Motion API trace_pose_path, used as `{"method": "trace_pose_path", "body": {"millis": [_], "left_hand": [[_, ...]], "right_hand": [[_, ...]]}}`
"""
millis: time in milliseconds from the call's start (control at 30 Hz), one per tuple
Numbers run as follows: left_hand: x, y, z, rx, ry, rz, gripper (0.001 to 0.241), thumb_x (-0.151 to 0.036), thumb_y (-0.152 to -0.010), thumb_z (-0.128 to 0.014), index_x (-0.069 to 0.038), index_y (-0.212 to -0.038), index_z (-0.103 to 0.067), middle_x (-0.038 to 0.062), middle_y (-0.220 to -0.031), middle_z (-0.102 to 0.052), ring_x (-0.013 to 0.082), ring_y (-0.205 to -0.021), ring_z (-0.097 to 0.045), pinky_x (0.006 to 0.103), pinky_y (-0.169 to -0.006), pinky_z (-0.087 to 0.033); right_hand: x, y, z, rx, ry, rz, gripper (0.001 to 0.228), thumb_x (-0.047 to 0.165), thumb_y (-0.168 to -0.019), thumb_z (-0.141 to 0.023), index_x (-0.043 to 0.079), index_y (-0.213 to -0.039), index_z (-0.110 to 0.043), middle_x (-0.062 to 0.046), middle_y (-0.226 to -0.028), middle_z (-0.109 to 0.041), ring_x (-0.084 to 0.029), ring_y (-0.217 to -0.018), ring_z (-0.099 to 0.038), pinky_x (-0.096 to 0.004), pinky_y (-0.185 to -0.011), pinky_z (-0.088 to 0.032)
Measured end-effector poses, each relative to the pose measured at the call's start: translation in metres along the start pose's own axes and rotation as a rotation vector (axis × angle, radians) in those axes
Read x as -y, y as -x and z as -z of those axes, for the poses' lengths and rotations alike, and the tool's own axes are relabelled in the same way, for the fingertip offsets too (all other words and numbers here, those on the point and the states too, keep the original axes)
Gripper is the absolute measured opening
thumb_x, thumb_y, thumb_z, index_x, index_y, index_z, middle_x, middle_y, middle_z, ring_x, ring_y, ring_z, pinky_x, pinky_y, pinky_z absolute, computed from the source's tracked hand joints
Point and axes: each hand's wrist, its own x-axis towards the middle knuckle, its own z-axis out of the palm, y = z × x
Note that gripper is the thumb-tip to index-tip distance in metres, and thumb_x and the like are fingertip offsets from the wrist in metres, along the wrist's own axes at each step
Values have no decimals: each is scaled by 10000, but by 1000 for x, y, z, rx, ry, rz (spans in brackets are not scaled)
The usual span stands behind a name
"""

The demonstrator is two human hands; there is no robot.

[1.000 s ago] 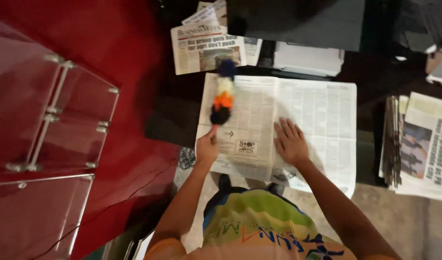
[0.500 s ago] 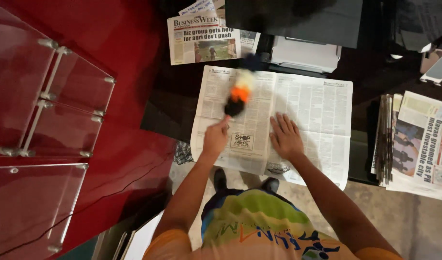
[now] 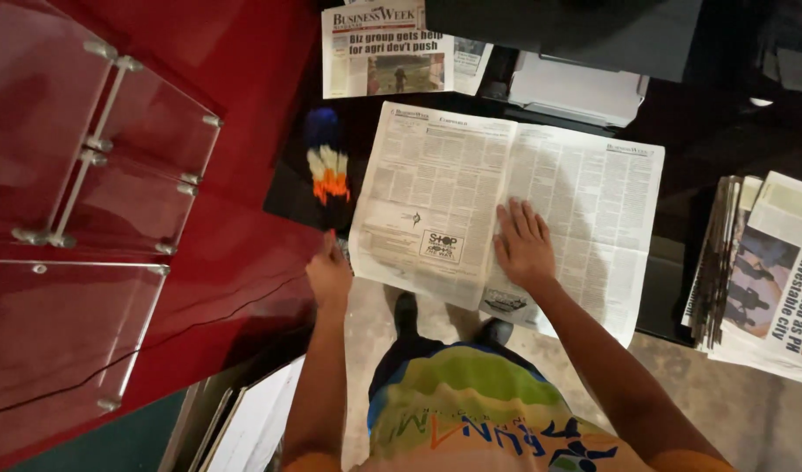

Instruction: Dusting and organizing stacks of newspapers on a desk using a colorful duster.

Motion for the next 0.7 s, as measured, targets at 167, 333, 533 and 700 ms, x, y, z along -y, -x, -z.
{"method": "trace_pose_path", "body": {"millis": [167, 333, 533, 700], "left_hand": [[-9, 67, -25, 215, 82, -160, 189, -175, -1067, -547, -101, -1114, -715, 247, -853, -687, 469, -778, -665, 585, -664, -504], [-16, 74, -17, 348, 164, -303, 400, -105, -910, -566, -114, -1283, -710, 246, -829, -699, 459, -752, -666, 576, -675, -520], [-21, 43, 32, 3, -61, 36, 319, -115, -964, -576, -162, -1249, -712, 246, -889, -708, 464, -802, -669, 564, -662, -530], [-46, 111, 8, 330, 101, -361, 367, -100, -937, -549, -89, -1264, -715, 238, -818, -666, 446, -701, -645, 549, -604, -507]], "right_hand": [[-1, 0, 0, 30, -4, -8, 605, 354, -1031, -462, 123, -1585, -390, -170, -1670, -317, -368, -1549, -264, -541, -1240, -216], [2, -1, 7, 11, -13, -14, 597, 346, -1030, -457, 115, -1578, -406, -177, -1669, -326, -377, -1551, -274, -548, -1244, -223], [4, 2, 6, -16, -45, 22, 590, 323, -1034, -480, 90, -1573, -426, -204, -1658, -346, -403, -1542, -296, -566, -1233, -239], [-2, 2, 0, -41, -50, 33, 593, 320, -1022, -491, 92, -1567, -437, -205, -1655, -370, -402, -1539, -304, -559, -1230, -241]]}}
